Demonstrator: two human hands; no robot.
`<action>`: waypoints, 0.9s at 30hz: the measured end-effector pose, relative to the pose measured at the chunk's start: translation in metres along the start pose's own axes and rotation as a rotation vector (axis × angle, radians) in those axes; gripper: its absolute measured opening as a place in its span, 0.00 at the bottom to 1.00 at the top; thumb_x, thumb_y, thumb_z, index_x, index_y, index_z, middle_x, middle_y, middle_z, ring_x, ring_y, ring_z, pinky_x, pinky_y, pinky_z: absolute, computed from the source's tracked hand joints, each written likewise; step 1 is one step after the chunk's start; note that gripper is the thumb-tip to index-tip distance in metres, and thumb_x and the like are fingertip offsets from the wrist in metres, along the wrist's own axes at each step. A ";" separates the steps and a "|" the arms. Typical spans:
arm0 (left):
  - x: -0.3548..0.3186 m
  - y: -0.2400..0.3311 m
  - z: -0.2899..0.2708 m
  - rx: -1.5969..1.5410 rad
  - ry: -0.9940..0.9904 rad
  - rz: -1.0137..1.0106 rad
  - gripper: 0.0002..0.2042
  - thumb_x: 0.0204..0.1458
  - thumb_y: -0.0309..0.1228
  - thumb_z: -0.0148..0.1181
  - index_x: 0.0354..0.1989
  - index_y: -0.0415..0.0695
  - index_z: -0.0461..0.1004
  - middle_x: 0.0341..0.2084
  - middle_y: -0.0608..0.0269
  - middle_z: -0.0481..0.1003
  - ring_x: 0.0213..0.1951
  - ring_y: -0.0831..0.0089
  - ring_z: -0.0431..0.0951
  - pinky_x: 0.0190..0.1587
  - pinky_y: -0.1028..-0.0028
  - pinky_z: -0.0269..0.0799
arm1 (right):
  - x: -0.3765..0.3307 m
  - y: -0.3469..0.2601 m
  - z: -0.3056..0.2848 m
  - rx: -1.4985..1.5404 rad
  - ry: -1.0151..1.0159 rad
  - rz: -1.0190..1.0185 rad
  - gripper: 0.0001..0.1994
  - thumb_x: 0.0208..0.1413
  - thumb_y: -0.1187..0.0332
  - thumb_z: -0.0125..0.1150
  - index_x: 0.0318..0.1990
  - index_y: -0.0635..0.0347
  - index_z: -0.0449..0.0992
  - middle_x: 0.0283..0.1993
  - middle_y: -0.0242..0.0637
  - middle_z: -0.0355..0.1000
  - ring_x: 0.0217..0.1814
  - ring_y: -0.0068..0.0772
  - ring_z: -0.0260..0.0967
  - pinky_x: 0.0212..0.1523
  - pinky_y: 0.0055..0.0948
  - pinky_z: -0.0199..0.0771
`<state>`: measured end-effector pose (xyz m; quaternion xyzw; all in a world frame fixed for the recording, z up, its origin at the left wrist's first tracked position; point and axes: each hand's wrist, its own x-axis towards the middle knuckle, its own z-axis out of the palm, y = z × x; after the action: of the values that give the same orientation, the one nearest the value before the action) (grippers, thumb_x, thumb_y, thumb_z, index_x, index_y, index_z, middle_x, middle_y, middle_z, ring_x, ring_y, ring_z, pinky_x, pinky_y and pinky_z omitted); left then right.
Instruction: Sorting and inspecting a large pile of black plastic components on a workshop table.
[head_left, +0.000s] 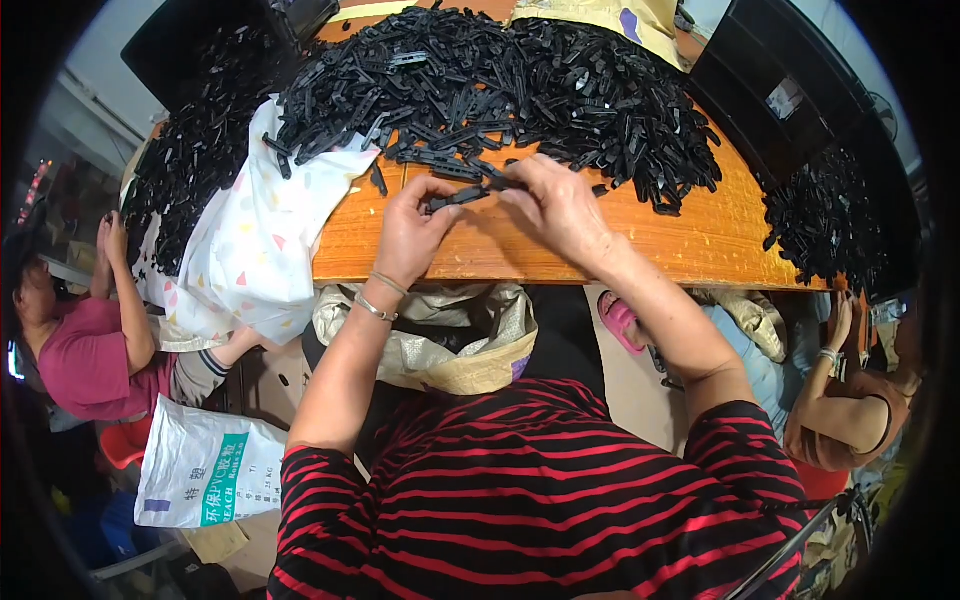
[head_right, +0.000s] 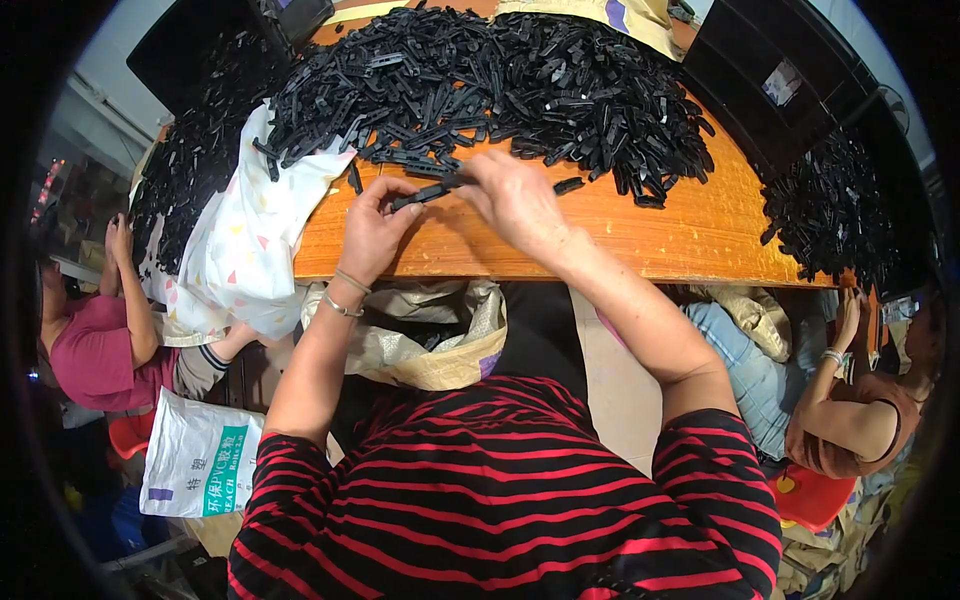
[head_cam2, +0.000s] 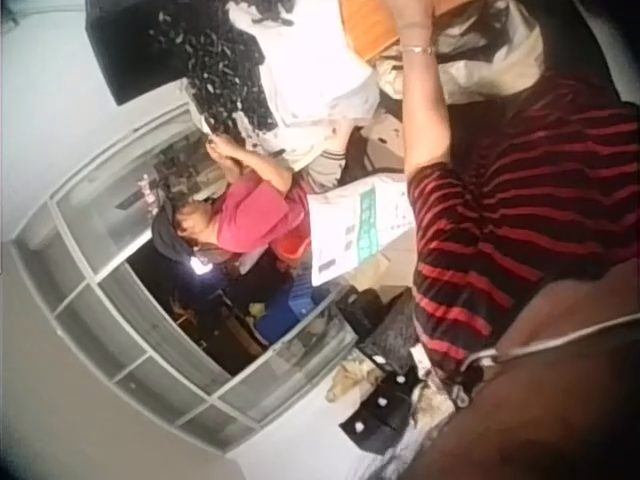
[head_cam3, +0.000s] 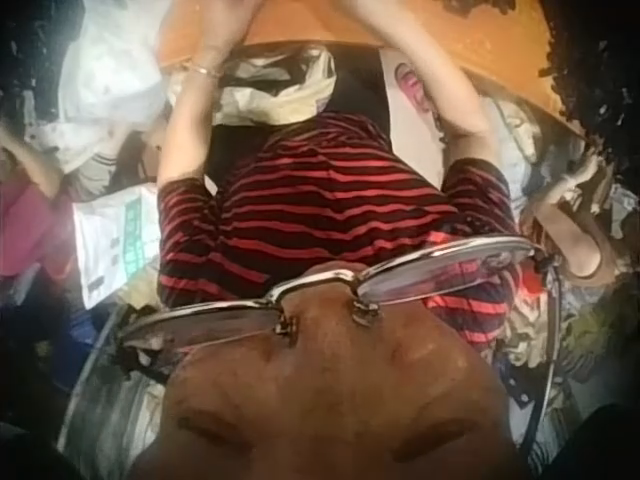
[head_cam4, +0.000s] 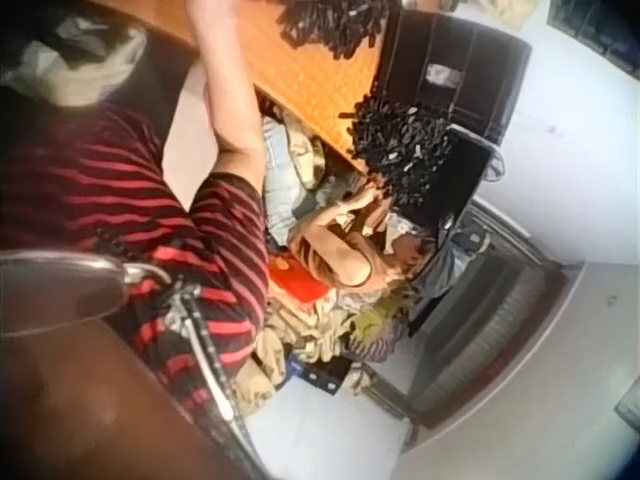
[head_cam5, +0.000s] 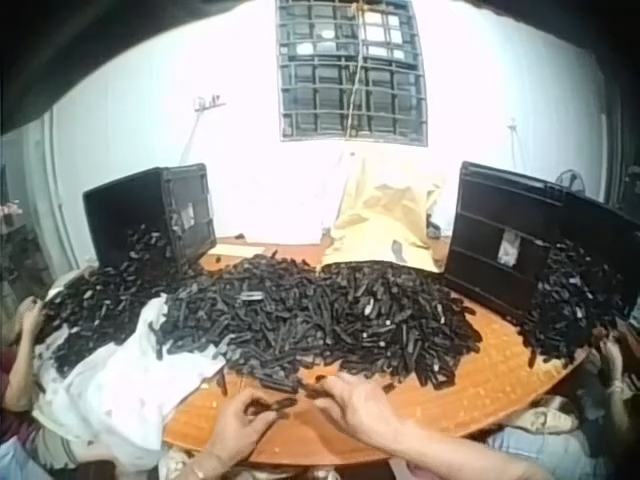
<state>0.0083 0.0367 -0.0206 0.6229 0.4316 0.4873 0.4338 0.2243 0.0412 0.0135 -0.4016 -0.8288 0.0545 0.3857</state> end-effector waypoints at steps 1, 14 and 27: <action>-0.001 0.003 0.000 -0.034 -0.025 -0.005 0.09 0.51 0.17 0.58 0.40 0.35 0.72 0.33 0.65 0.75 0.33 0.80 0.76 0.36 0.81 0.72 | 0.003 -0.012 0.000 0.046 -0.008 -0.009 0.08 0.49 0.72 0.63 0.37 0.62 0.74 0.32 0.44 0.69 0.34 0.50 0.70 0.33 0.39 0.71; -0.019 0.025 0.002 -0.305 -0.053 -0.162 0.12 0.52 0.17 0.56 0.45 0.34 0.68 0.36 0.60 0.75 0.36 0.78 0.77 0.41 0.80 0.75 | 0.010 -0.032 0.008 0.167 -0.087 -0.021 0.09 0.45 0.75 0.67 0.36 0.63 0.78 0.34 0.43 0.72 0.33 0.46 0.73 0.32 0.35 0.74; -0.032 0.041 0.001 -0.180 -0.131 -0.115 0.12 0.53 0.21 0.57 0.46 0.35 0.69 0.36 0.66 0.73 0.38 0.84 0.73 0.41 0.83 0.72 | 0.006 -0.025 0.023 0.360 -0.372 0.385 0.18 0.38 0.63 0.75 0.33 0.66 0.76 0.28 0.45 0.74 0.28 0.37 0.73 0.30 0.34 0.71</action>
<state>0.0092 -0.0039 0.0109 0.5863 0.3920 0.4568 0.5422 0.1907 0.0338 0.0106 -0.4594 -0.7710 0.3449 0.2749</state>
